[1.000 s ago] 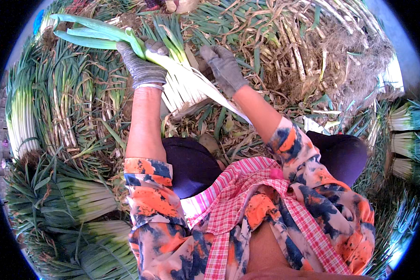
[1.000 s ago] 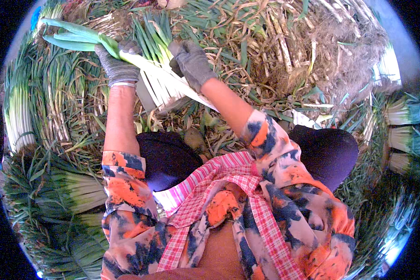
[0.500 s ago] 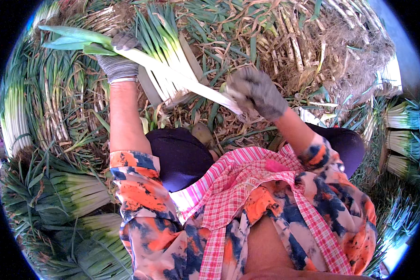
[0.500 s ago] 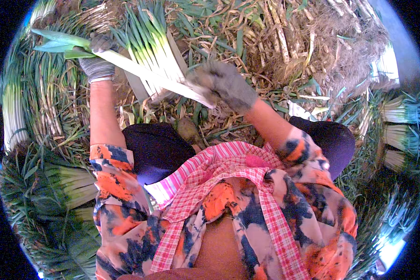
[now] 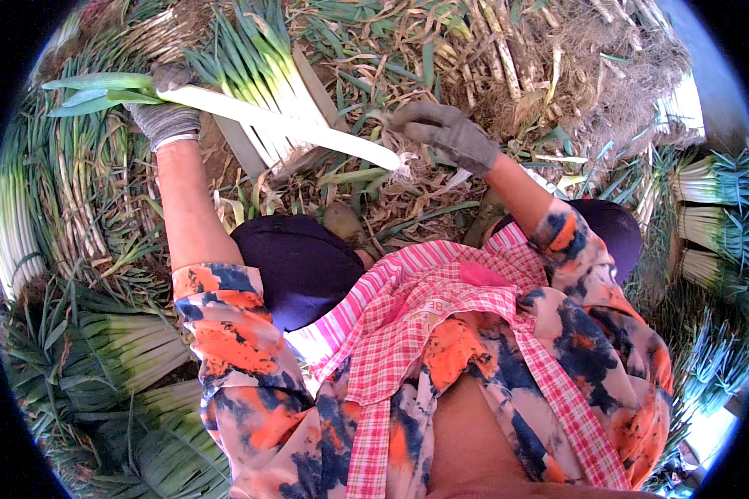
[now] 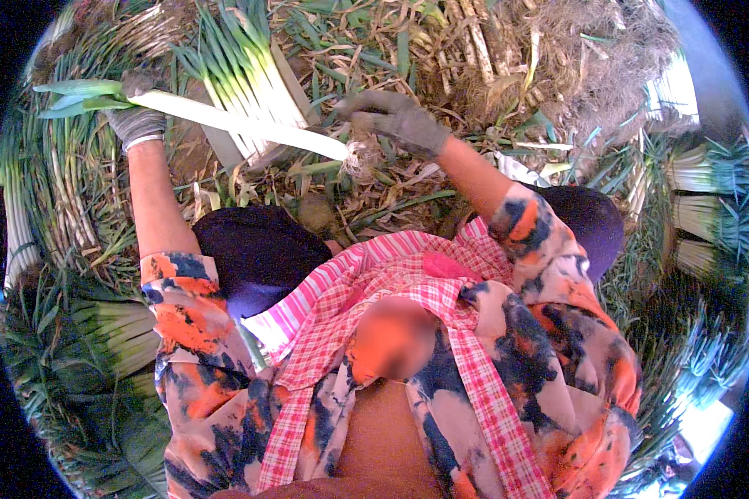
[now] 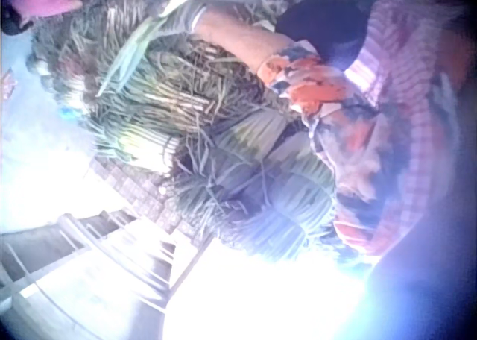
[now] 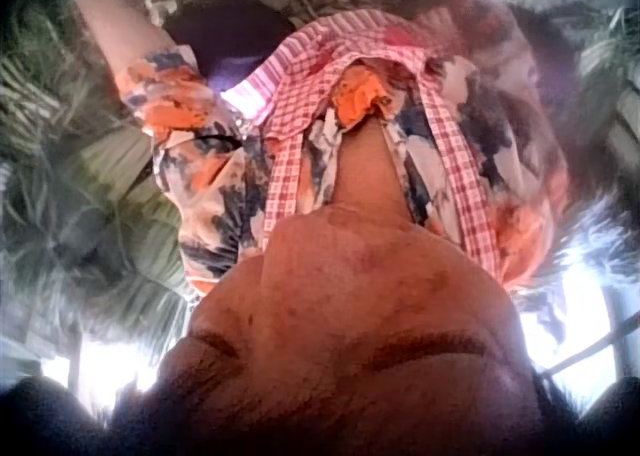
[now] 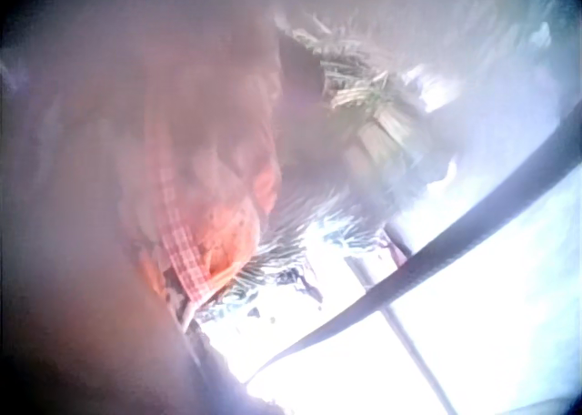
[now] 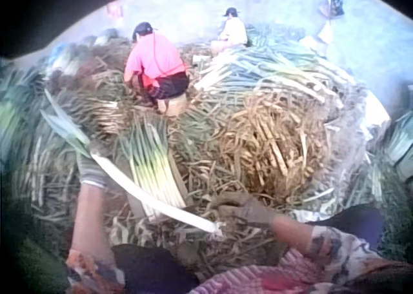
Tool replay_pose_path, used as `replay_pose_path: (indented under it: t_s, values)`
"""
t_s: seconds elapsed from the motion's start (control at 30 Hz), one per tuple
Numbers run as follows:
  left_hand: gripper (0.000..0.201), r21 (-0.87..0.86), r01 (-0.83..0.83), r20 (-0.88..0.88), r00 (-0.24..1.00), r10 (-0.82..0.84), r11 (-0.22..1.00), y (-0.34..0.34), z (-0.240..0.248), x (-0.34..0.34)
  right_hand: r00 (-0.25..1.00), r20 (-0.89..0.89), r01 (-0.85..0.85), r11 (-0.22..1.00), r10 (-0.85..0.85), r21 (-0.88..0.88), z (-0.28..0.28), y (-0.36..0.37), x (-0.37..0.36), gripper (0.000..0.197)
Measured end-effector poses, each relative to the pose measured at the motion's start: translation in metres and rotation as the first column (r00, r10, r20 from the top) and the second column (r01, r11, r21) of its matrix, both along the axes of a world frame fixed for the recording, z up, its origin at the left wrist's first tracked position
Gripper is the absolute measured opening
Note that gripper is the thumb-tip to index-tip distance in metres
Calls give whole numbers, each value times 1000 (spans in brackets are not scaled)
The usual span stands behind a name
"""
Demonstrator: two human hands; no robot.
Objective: The person prepares and sorts leeks by hand while crouching on the floor. They pick up individual leeks, strip away the outer leaves, and place the cleaned leeks into a wooden crate.
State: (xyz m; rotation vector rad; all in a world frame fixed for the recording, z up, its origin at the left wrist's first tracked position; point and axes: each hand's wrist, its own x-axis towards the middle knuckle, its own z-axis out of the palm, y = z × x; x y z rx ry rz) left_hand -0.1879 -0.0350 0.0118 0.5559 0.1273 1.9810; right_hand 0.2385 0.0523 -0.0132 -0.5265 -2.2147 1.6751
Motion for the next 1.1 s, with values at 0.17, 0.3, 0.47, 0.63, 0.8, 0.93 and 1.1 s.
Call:
replay_pose_path:
  t_s: [0.17, 0.3, 0.47, 0.63, 0.8, 0.93, 1.1]
  values:
    - [47, -248, -461, -324, 869, 375, 852, 18, -13, -8, 977, -107, -205, 937, 182, -281, -10, -18, -27, 33]
    - [55, -368, -132, 220, 949, 224, 920, -14, -14, -1, 982, 48, -180, 825, 183, 535, -48, -35, 45, 36]
    - [45, -201, -214, -62, 977, 206, 956, -32, -32, -22, 836, 548, -150, 952, -23, 268, -10, -27, 73, 54]
    - [51, -539, -485, -95, 847, 523, 689, 2, -5, 22, 991, -42, 119, 682, -129, 722, 37, -50, -28, 54]
    - [26, -336, -327, -32, 941, 337, 883, 3, 39, 93, 986, -154, 118, 916, -62, 384, 13, -43, -64, 48]
    - [9, -396, -340, -93, 939, 331, 853, -4, 7, 58, 995, -101, 21, 900, 25, 435, 29, -56, -72, 46]
    - [23, -583, -341, 18, 902, 432, 737, -1, -4, 50, 1000, -5, -11, 951, 13, 308, -1, -57, -58, 47]
